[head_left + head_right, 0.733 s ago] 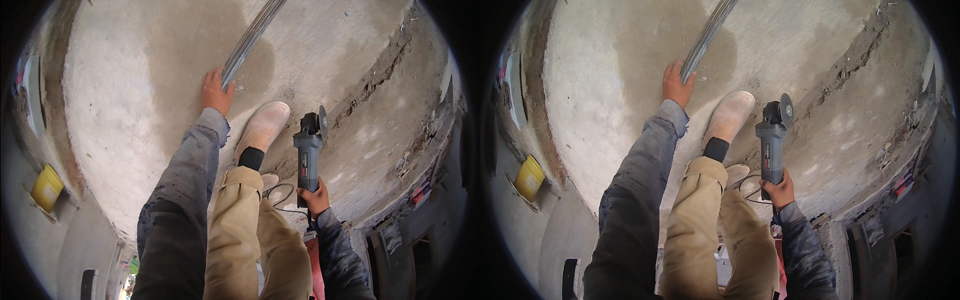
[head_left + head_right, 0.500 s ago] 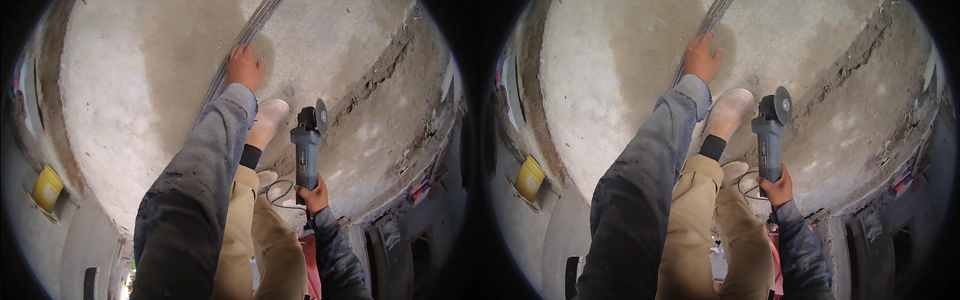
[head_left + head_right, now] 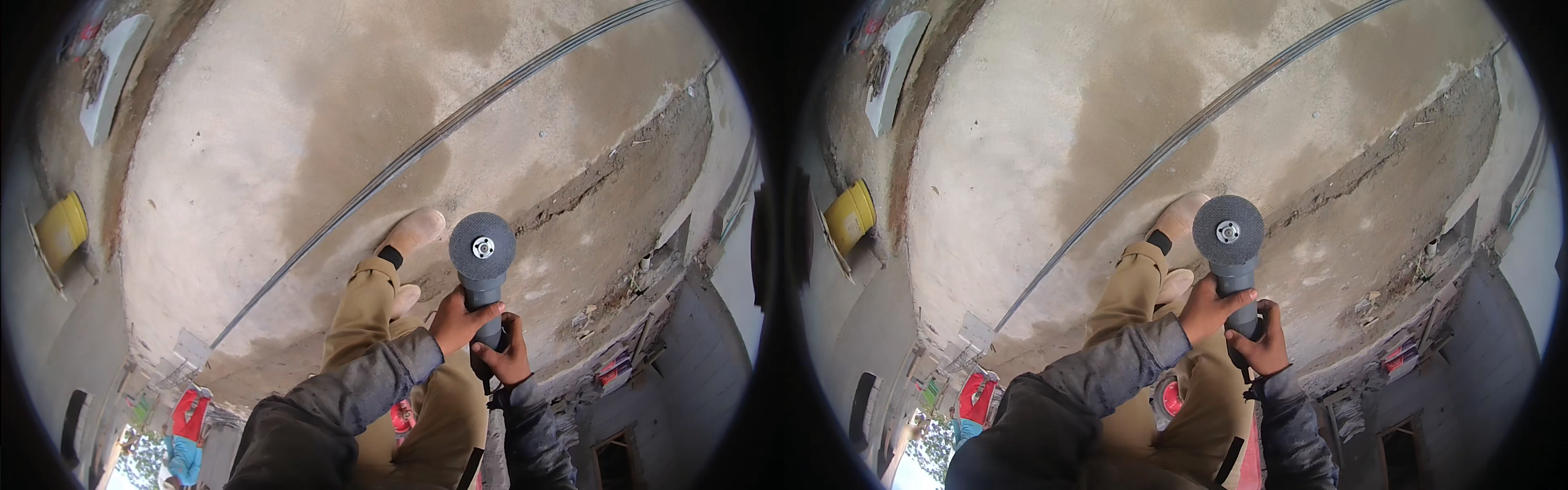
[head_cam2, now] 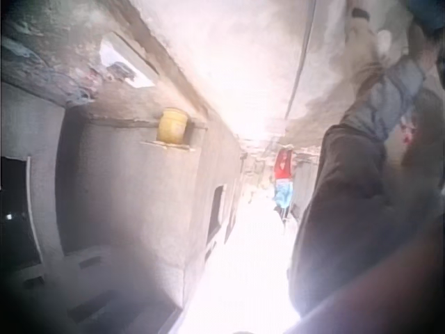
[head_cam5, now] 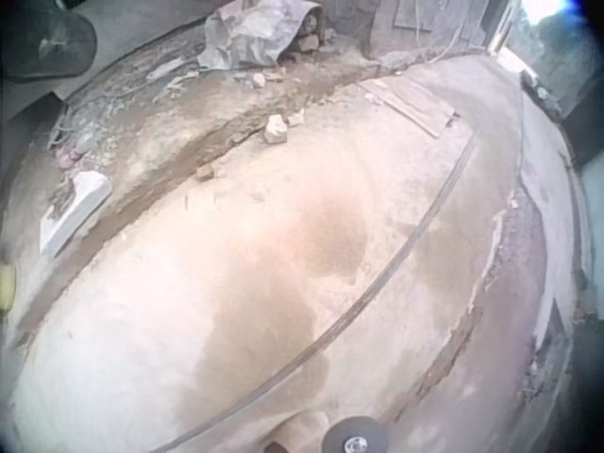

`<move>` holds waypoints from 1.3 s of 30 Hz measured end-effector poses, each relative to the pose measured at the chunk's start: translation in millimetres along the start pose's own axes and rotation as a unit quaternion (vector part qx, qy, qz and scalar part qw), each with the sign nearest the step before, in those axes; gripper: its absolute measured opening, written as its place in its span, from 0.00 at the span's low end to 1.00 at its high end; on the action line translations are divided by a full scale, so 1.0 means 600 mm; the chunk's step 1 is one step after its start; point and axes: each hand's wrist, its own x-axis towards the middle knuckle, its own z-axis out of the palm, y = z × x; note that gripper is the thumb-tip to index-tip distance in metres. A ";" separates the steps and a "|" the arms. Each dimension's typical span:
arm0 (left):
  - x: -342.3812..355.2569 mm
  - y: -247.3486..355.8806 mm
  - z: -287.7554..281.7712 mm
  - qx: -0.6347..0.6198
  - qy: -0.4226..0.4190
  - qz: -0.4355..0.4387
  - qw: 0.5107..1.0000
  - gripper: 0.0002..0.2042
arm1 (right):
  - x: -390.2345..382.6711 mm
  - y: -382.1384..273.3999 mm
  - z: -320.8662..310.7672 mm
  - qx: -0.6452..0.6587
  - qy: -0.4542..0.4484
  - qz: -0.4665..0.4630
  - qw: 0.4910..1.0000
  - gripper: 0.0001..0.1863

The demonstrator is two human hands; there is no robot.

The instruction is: The person measures metal rods with a tape measure, marks a spot with a piece of stone, and then cuts a bundle of three metal rods using a power angle grinder.

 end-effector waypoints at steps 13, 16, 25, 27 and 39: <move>-0.570 0.070 -0.036 0.451 -0.236 -0.054 0.859 0.11 | -0.229 -0.019 -0.260 0.033 -0.334 0.219 0.916 0.29; -0.670 -0.001 0.036 0.415 -0.105 -0.051 0.902 0.11 | -0.378 0.008 -0.289 0.115 -0.335 0.310 0.883 0.28; -0.728 -0.037 0.116 0.491 0.095 0.106 0.860 0.10 | -0.559 0.008 -0.269 0.007 -0.188 0.068 0.980 0.33; -0.728 -0.083 0.104 0.529 0.111 0.159 0.826 0.11 | -0.553 0.016 -0.253 0.000 -0.167 0.024 0.986 0.33; -0.734 -0.165 0.022 0.472 0.179 0.115 0.856 0.11 | -0.544 -0.068 -0.179 -0.162 -0.186 -0.050 0.968 0.29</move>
